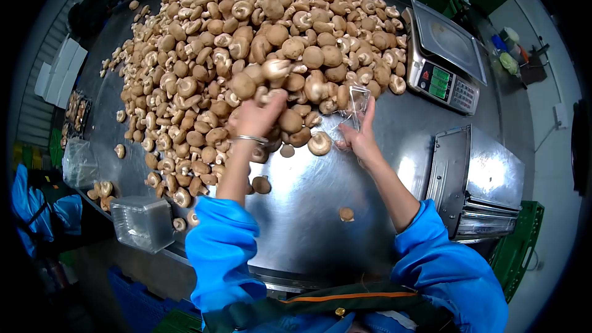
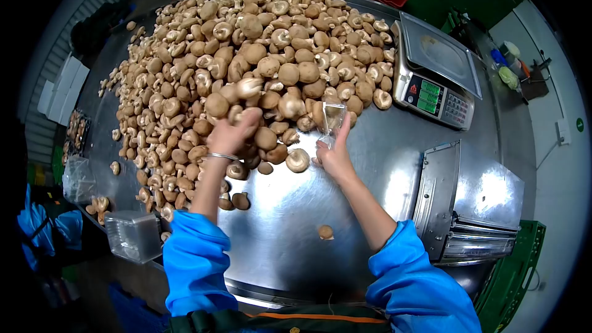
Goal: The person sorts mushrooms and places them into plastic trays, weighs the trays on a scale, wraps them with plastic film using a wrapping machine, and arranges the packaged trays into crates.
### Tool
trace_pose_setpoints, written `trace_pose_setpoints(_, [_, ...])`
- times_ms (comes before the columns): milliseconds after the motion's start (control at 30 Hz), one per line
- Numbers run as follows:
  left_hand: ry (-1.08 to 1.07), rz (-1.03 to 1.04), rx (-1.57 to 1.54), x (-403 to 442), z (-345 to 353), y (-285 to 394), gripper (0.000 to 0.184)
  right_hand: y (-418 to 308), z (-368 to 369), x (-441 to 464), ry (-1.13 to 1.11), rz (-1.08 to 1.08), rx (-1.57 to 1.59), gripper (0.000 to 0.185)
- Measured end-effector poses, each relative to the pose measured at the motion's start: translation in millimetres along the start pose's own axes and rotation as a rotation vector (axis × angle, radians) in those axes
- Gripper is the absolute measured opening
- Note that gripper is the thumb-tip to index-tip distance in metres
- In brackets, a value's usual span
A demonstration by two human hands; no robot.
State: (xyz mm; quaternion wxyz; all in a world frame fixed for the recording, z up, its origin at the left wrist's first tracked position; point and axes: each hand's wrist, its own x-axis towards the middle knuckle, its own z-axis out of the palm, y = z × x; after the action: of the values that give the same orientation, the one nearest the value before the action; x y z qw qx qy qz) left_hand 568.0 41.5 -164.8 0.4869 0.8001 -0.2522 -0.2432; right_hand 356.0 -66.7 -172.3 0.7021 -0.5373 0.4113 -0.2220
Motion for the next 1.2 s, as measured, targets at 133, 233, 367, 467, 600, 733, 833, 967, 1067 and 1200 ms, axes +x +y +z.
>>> trace_pose_setpoints(133, [-0.149,0.159,0.485,-44.2,71.4,40.0,0.085,26.9,-5.4,-6.5,-0.004,0.210,0.211,0.091])
trace_pose_setpoints(233, [-0.094,0.511,0.694,-72.3,118.6,33.6,0.070,49.4,-16.3,-2.0,0.102,0.210,0.524,0.082])
trace_pose_setpoints(367, [-0.236,0.762,0.563,-103.4,116.8,33.3,0.051,73.7,-67.2,-16.7,0.037,0.376,0.472,0.045])
trace_pose_setpoints(467, [0.071,0.899,0.544,-100.3,74.2,33.4,0.045,55.3,-90.9,-37.3,0.276,0.315,0.210,0.040])
trace_pose_setpoints(600, [0.308,0.166,1.001,-71.9,-3.0,-33.0,0.107,37.1,-150.0,-52.4,0.338,0.138,-0.676,0.053])
trace_pose_setpoints(733, [0.102,-0.120,1.089,-73.8,-29.3,-40.5,0.112,-4.4,-105.9,-66.1,0.086,0.073,-1.179,0.089])
trace_pose_setpoints(833, [-0.040,-0.110,0.914,-70.7,-19.7,-28.2,0.098,-48.6,-27.8,-66.4,-0.192,0.492,-0.790,0.097])
trace_pose_setpoints(967, [0.055,0.016,0.623,-67.4,-15.3,-41.8,0.089,-0.9,38.5,-51.3,-0.203,0.355,-0.423,0.099])
trace_pose_setpoints(1067, [-0.007,-0.067,0.373,-48.5,-30.0,-49.8,0.086,13.7,76.6,-41.2,-0.185,0.423,-0.072,0.102])
trace_pose_setpoints(1200, [-0.121,0.010,0.186,-49.9,-36.4,-14.0,0.081,71.1,90.8,-34.4,-0.182,0.320,0.238,0.064])
